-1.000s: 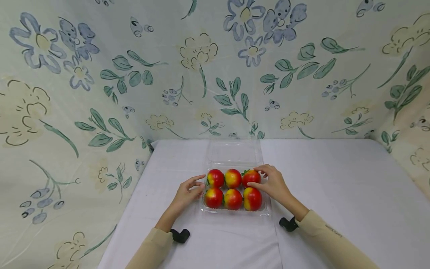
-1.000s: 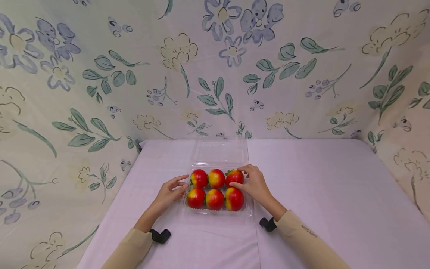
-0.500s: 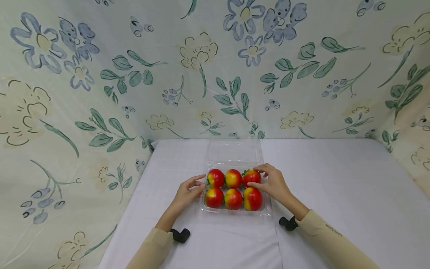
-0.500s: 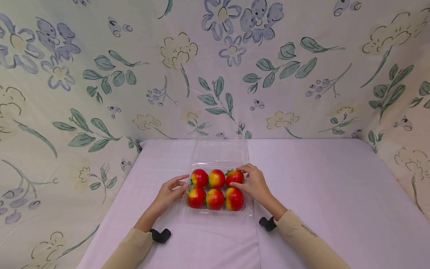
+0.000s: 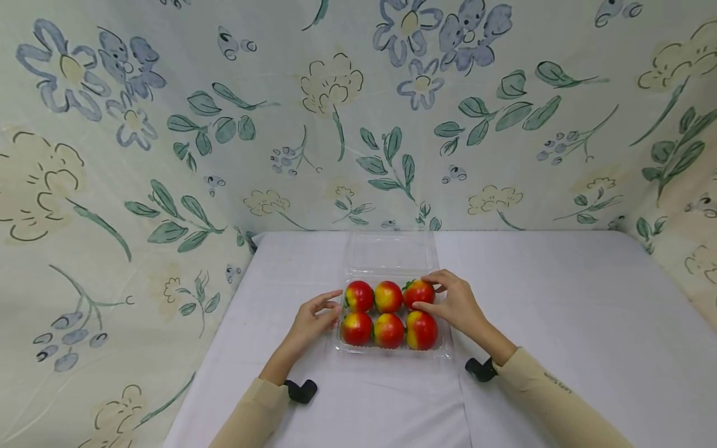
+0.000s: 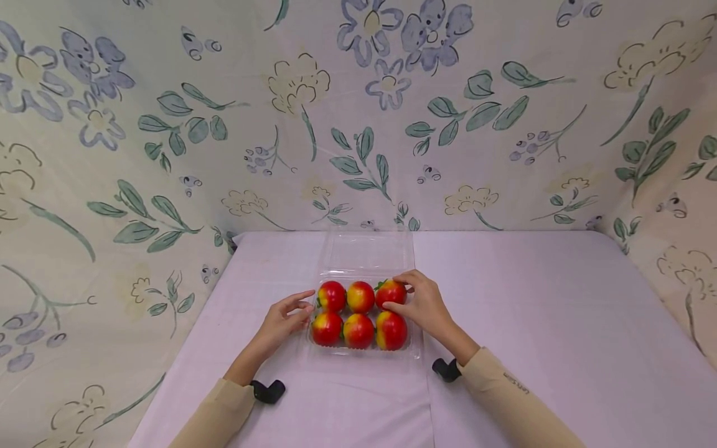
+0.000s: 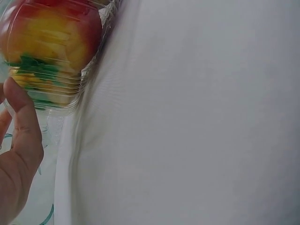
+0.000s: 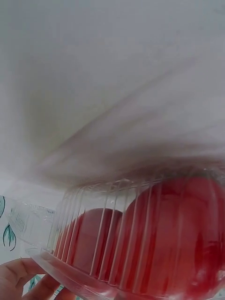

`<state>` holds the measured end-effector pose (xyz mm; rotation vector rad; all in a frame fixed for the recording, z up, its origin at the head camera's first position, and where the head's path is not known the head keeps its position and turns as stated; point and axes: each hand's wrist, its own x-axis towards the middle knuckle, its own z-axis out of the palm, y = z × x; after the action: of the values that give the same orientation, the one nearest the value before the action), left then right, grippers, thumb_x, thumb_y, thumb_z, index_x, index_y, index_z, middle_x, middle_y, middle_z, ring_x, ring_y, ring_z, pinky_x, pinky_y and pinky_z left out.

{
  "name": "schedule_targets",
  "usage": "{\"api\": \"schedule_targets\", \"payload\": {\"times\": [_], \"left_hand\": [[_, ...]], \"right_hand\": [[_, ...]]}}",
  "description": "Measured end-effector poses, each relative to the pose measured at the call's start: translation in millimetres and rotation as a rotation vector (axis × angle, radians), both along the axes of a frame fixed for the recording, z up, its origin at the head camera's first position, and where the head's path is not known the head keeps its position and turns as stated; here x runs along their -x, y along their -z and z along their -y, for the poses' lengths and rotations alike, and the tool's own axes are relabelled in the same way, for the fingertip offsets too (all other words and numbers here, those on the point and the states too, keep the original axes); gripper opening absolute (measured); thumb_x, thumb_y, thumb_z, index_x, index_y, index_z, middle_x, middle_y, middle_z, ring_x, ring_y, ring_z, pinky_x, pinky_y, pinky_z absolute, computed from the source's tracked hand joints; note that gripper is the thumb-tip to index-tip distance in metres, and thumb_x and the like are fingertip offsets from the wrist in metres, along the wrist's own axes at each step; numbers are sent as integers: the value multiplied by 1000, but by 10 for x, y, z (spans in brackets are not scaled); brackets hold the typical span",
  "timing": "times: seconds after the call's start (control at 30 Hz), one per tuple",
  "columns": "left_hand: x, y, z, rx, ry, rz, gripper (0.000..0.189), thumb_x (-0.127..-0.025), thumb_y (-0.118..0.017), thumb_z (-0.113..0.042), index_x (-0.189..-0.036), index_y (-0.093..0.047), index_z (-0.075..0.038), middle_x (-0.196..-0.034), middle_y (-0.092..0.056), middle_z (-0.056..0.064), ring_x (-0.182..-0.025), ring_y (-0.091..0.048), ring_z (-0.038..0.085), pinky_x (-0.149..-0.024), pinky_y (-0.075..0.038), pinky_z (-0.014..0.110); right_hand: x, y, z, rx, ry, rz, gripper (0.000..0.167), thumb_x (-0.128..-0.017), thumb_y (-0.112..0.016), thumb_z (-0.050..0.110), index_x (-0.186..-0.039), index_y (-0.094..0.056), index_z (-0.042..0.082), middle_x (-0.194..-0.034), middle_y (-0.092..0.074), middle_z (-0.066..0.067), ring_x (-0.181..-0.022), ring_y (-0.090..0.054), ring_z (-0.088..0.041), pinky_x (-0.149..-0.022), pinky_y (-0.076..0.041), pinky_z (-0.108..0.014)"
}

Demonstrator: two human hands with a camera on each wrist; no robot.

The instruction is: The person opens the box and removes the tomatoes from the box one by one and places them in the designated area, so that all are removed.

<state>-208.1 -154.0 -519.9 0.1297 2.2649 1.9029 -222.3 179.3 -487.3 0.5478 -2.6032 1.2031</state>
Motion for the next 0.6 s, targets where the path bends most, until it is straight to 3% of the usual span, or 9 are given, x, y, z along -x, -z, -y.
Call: {"api": "schedule_targets", "payload": {"times": [0.2, 0.43, 0.6], "left_hand": [[3, -26, -1, 9, 9, -6, 43, -97, -64, -8, -139, -56, 0, -106, -61, 16, -72, -63, 21, -72, -59, 26], [-96, -273, -12, 14, 35, 3, 42, -97, -64, -8, -138, -58, 0, -105, -60, 14, -75, -63, 28, -74, -58, 24], [-107, -306, 11, -1, 52, -1, 43, -98, -65, -10, -139, -57, -1, -106, -60, 13, -79, -64, 30, -76, -58, 25]], "right_hand": [[-3, -22, -10, -11, -19, -20, 50, -73, -91, 16, -116, -69, 2, -111, -66, -11, -93, -65, -27, -76, -60, -43], [-1, -47, -26, -21, -38, -42, 53, -73, -90, 16, -117, -68, -3, -110, -66, -13, -91, -66, -28, -76, -60, -45], [19, -65, -51, -22, -33, -22, 56, -74, -90, 17, -120, -67, -3, -111, -66, -14, -91, -66, -30, -76, -59, -46]]}}
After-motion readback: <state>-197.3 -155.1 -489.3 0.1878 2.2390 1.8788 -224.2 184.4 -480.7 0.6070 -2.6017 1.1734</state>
